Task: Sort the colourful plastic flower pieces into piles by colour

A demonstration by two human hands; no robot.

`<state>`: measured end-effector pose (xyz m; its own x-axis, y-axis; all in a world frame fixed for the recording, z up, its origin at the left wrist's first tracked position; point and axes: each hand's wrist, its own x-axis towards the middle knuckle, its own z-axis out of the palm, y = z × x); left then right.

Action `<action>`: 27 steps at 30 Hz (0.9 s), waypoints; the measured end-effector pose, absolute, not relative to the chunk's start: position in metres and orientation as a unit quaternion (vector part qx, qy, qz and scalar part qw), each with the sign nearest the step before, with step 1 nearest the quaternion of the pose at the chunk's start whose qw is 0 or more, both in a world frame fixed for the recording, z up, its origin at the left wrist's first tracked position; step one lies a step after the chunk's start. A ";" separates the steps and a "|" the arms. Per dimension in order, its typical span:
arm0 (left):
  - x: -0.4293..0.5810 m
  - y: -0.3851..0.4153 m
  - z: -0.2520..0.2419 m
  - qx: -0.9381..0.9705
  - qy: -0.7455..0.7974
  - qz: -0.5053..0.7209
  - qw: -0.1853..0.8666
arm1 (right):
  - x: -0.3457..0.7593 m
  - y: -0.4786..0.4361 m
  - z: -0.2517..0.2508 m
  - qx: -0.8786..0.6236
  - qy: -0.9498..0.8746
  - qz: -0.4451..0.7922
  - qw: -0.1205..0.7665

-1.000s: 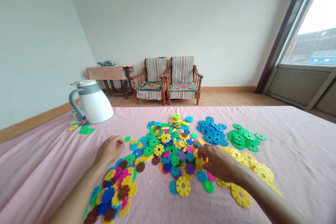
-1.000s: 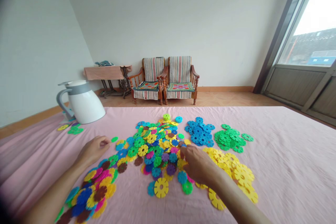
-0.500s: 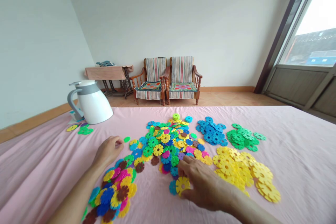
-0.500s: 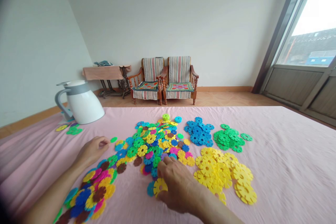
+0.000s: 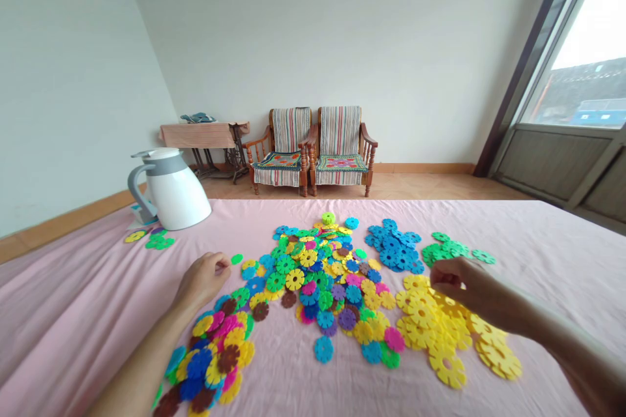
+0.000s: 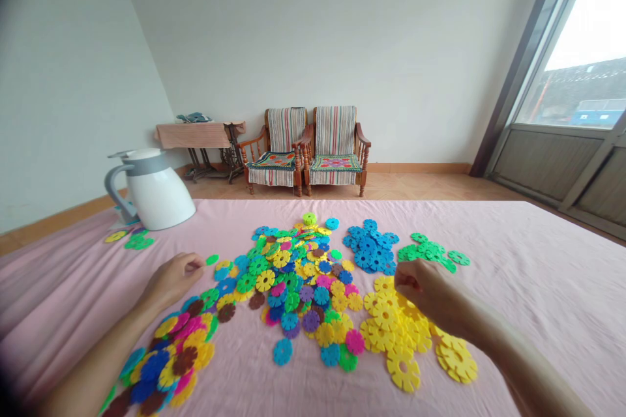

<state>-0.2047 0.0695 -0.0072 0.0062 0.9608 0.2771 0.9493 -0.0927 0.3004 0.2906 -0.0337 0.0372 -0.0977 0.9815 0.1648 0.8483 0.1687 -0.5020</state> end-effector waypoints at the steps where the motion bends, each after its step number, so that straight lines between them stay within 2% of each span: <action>1: -0.204 0.069 -0.007 0.707 0.675 0.210 0.015 | 0.297 -0.035 0.033 -0.636 -0.721 0.136 0.242; 5: -0.205 0.070 -0.009 0.706 0.671 0.223 0.025 | 0.287 -0.047 0.025 -0.616 -0.734 0.135 0.251; 11: -0.208 0.072 -0.012 0.711 0.666 0.224 0.025 | 0.225 -0.074 0.038 -0.518 -0.831 0.117 0.164; 18: -0.204 0.069 -0.006 0.705 0.672 0.224 0.039 | 0.196 -0.080 0.044 -0.493 -0.860 0.093 0.096; 23: -0.204 0.069 -0.007 0.703 0.672 0.229 0.045 | 0.182 -0.081 0.026 -0.509 -0.842 0.126 0.127; 27: -0.207 0.071 -0.011 0.715 0.661 0.224 0.028 | 0.164 -0.077 0.011 -0.495 -0.817 0.179 0.235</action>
